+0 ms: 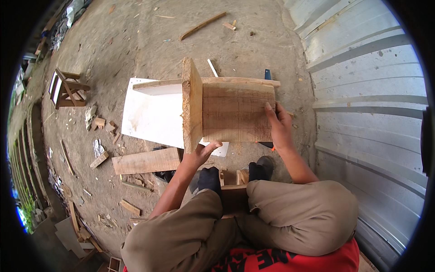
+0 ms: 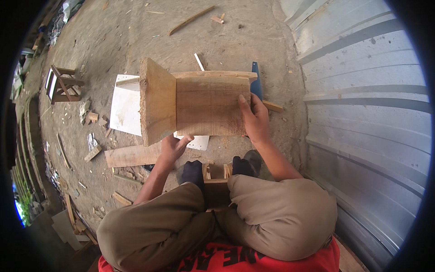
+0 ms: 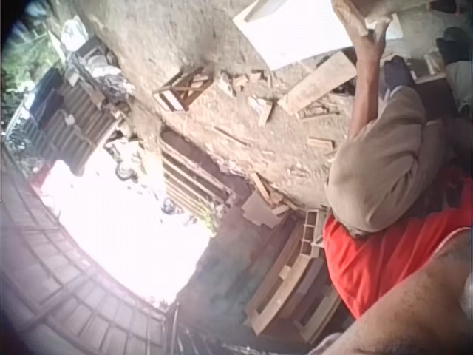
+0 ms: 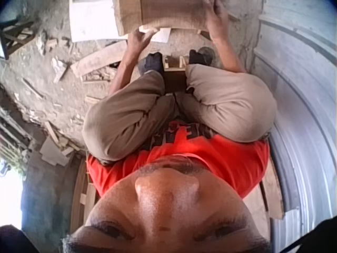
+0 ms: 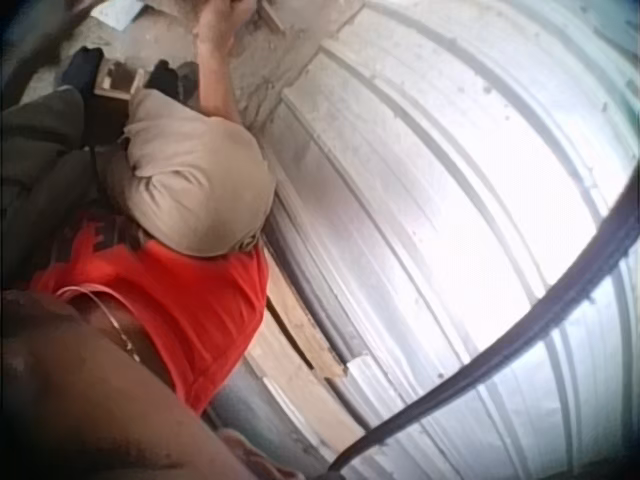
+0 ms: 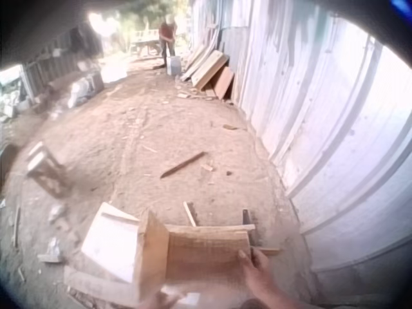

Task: The person assembles a small wooden box by fitting pieces together, then uses a hand saw to cut a rectangular piece of wood. After cutting, the person fits the new piece into the box structure.

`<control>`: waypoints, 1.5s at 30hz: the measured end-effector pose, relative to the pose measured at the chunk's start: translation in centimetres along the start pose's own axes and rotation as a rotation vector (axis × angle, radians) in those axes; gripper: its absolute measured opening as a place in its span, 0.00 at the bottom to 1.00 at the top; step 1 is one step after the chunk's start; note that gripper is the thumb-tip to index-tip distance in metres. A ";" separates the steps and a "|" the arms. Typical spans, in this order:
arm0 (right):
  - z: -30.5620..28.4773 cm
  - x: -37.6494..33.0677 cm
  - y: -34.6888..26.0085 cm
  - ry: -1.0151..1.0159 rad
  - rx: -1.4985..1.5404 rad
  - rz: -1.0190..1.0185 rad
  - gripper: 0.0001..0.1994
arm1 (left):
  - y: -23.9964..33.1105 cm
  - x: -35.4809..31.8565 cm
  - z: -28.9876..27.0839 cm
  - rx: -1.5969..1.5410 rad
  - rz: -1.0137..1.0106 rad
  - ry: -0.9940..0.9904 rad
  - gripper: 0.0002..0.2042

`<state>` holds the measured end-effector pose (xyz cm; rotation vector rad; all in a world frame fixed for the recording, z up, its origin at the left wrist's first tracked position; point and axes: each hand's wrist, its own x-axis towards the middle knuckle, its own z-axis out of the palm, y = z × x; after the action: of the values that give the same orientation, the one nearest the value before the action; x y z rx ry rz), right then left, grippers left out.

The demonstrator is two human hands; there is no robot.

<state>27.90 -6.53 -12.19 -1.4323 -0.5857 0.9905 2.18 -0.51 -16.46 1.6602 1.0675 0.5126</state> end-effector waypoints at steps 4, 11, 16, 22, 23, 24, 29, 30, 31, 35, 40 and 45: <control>-0.9 0.1 -0.1 -0.011 0.017 0.011 0.18 | 2.2 1.4 -1.7 -0.088 0.036 -0.091 0.44; -1.0 0.9 -0.9 0.014 0.113 0.055 0.17 | 5.5 2.7 -3.3 0.147 0.056 -0.193 0.46; 0.1 0.9 0.2 0.078 0.106 0.038 0.17 | 4.9 2.8 -2.1 0.137 0.037 -0.143 0.45; -0.3 0.4 0.2 0.043 0.016 -0.001 0.20 | 3.3 1.9 -1.4 -0.083 -0.018 -0.183 0.40; -0.4 0.3 0.2 0.035 -0.025 -0.022 0.21 | 2.8 1.3 -1.2 -0.170 0.107 -0.154 0.33; -0.6 0.2 0.3 0.026 -0.047 -0.057 0.21 | 2.6 0.9 -0.7 -0.113 0.033 -0.100 0.31; -1.8 0.1 -0.2 -0.114 -0.128 -0.127 0.24 | 3.6 0.3 1.1 -0.055 -0.280 0.028 0.28; -1.8 -0.1 -0.1 -0.104 -0.134 -0.138 0.24 | 2.1 0.2 1.6 -0.050 -0.234 0.044 0.28; -1.7 -0.4 0.0 -0.099 -0.136 -0.156 0.25 | 0.7 0.0 2.0 -0.041 -0.185 0.064 0.29; -2.8 -1.8 0.6 -0.127 -0.104 -0.162 0.28 | 0.2 -1.9 2.7 0.018 0.046 0.109 0.28; -2.9 -2.8 1.4 -0.228 -0.049 -0.191 0.31 | 2.3 -4.6 1.9 0.038 -0.010 0.138 0.23; -3.5 -2.6 1.2 -0.240 -0.047 -0.123 0.32 | 2.2 -3.9 3.0 -0.036 0.093 0.263 0.24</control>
<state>29.26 -10.75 -13.17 -1.3098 -0.8680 1.0633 3.31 -5.54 -14.79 1.6471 1.1661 0.8247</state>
